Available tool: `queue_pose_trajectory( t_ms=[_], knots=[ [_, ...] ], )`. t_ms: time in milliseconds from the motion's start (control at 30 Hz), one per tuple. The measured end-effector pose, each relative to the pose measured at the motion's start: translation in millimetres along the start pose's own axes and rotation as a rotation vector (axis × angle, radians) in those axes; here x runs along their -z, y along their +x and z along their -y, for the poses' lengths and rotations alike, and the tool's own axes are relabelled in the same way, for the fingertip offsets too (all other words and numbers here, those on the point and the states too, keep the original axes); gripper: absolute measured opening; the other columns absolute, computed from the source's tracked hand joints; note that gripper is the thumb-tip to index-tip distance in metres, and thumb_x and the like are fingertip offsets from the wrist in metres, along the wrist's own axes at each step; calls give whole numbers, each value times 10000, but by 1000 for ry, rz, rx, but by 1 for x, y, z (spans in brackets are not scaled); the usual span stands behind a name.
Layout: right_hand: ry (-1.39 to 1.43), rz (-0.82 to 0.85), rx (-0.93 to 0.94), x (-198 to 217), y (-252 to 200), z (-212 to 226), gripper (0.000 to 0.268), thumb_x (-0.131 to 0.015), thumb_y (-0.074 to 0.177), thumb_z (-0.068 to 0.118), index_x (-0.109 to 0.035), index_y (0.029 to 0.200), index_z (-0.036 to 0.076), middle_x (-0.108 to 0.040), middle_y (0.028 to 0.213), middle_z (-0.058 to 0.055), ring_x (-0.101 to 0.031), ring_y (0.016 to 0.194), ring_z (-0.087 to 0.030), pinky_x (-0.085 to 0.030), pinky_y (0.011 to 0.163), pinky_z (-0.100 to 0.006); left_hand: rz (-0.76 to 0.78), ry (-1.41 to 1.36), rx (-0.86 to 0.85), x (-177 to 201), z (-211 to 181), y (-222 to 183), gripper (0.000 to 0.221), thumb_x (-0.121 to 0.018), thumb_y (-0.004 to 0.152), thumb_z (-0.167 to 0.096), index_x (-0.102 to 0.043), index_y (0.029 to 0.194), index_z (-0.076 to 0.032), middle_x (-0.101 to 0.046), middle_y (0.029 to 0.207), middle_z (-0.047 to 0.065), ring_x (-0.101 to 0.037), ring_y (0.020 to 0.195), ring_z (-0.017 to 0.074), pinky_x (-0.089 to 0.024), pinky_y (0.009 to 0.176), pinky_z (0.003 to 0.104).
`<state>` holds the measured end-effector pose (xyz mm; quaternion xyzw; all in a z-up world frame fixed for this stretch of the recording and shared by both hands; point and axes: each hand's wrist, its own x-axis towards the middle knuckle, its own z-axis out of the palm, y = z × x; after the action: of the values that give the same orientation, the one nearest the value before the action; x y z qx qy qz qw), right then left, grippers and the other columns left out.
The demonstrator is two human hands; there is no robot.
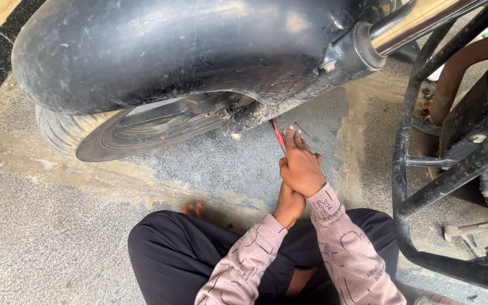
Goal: The person sits on the floor beside a motorcycle and uses pliers and an adjustable wrench to loosen and tighten bolts on the front fender near the fork. They pick tools from a green toolbox on the floor, work on the bolts, and reposition the wrench repeatedly on the fasteners.
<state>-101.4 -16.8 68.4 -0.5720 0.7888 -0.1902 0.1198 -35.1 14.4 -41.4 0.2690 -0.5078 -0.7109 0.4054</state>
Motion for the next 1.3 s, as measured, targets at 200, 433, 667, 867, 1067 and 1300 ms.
queue_pose_trajectory(
  t_ms=[200,433,667,867,1067,1300],
  knots=[
    [-32,-10,-17,-3,0,5,849,-592,813,41,-193,1545,-115,-305,1538,-404,-335,1445,-496,-331,1147,-536,35,-138,13,1,-8,-1,554,-459,963,68,-363,1508,39,-492,1510,171,-453,1417,249,-364,1181,353],
    [-33,56,-96,13,-2,27,902,-614,793,52,-160,1557,-105,-361,1566,-313,-462,1364,-463,-402,1107,-529,61,-186,55,7,-7,3,581,-521,1017,-44,-308,1555,7,-452,1554,149,-426,1443,238,-356,1187,354],
    [-92,19,1,9,-2,8,922,-655,788,58,-162,1546,-122,-364,1521,-361,-463,1351,-485,-407,1080,-542,24,-101,68,6,-7,3,565,-490,1023,-32,-288,1550,-34,-416,1550,91,-383,1432,186,-331,1180,328],
    [6,52,-36,4,-4,3,914,-631,789,52,-162,1559,-96,-385,1531,-331,-486,1339,-459,-420,1089,-520,42,-191,91,5,-14,3,511,-498,1027,-36,-353,1516,-52,-493,1465,98,-456,1358,186,-388,1134,317],
    [24,26,-6,2,-5,-1,900,-618,793,36,-160,1554,-110,-392,1525,-341,-470,1349,-467,-420,1085,-513,64,-176,136,2,-29,2,509,-495,1021,-48,-346,1508,-65,-506,1449,88,-465,1358,168,-405,1123,313],
    [-15,57,-5,6,-4,-1,914,-625,794,40,-149,1554,-131,-402,1510,-339,-469,1350,-469,-427,1090,-517,41,-113,122,3,-13,1,504,-509,1023,-55,-370,1507,-35,-509,1474,106,-464,1368,179,-400,1122,309]
  ],
)
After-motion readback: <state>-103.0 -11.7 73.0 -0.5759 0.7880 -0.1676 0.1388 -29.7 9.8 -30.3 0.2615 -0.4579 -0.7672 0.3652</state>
